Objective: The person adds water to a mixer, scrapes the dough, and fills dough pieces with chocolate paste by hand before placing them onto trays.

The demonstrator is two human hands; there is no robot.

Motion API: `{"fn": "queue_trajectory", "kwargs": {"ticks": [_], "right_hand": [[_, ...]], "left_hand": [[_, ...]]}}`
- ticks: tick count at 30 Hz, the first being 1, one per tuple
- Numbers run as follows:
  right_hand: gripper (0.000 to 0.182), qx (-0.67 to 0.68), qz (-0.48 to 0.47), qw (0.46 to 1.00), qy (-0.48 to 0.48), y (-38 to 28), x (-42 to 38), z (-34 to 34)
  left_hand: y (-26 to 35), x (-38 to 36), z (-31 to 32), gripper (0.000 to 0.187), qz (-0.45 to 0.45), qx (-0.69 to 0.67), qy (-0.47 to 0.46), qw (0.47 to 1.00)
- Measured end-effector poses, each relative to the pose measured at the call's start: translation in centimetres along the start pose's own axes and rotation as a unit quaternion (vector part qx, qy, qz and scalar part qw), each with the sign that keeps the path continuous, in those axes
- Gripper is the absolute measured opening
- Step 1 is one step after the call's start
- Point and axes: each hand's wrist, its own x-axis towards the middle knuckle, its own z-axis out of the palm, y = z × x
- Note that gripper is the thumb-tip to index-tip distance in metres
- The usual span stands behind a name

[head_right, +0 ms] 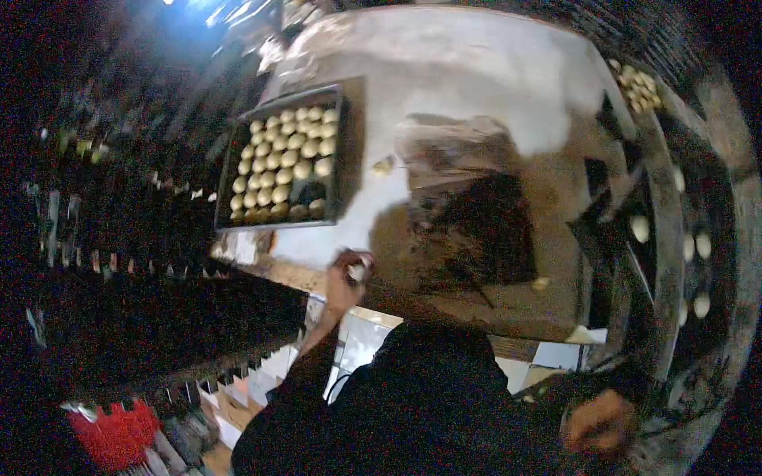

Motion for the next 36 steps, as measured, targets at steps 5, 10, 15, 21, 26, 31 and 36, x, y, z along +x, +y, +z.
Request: {"fn": "queue_trajectory", "kwargs": {"ticks": [5,10,15,21,26,31,36], "right_hand": [[0.027,0.402,0.188,0.75,0.491,27.8,12.2,14.9],[0.029,0.172,0.5,0.809,0.258,28.9,15.5,18.1],[0.029,-0.088,0.084,0.808,0.577,14.3,19.3,6.1],[0.031,-0.057,-0.21,0.798,0.562,5.1,22.3,-2.3],[0.042,0.007,-0.315,0.764,0.563,1.5,18.2,-4.0],[0.05,-0.104,-0.401,0.729,0.545,1.8,16.8,-1.8],[0.025,-0.013,-0.385,0.673,0.632,0.0,16.4,1.1]], "left_hand": [[-7.6,8.7,-13.2,0.021,0.104,0.437,0.155,0.88],[-14.5,12.0,-15.9,0.027,-0.152,0.528,-0.141,0.823],[-3.5,11.5,-11.4,0.022,-0.01,0.325,-0.027,0.945],[16.4,3.9,2.9,0.075,0.039,-0.045,-0.033,0.998],[23.4,1.1,8.7,0.087,0.118,-0.071,-0.124,0.983],[25.0,-1.3,10.0,0.044,-0.046,-0.226,-0.082,0.97],[25.2,-5.2,11.7,0.041,0.075,-0.16,0.007,0.984]]}}
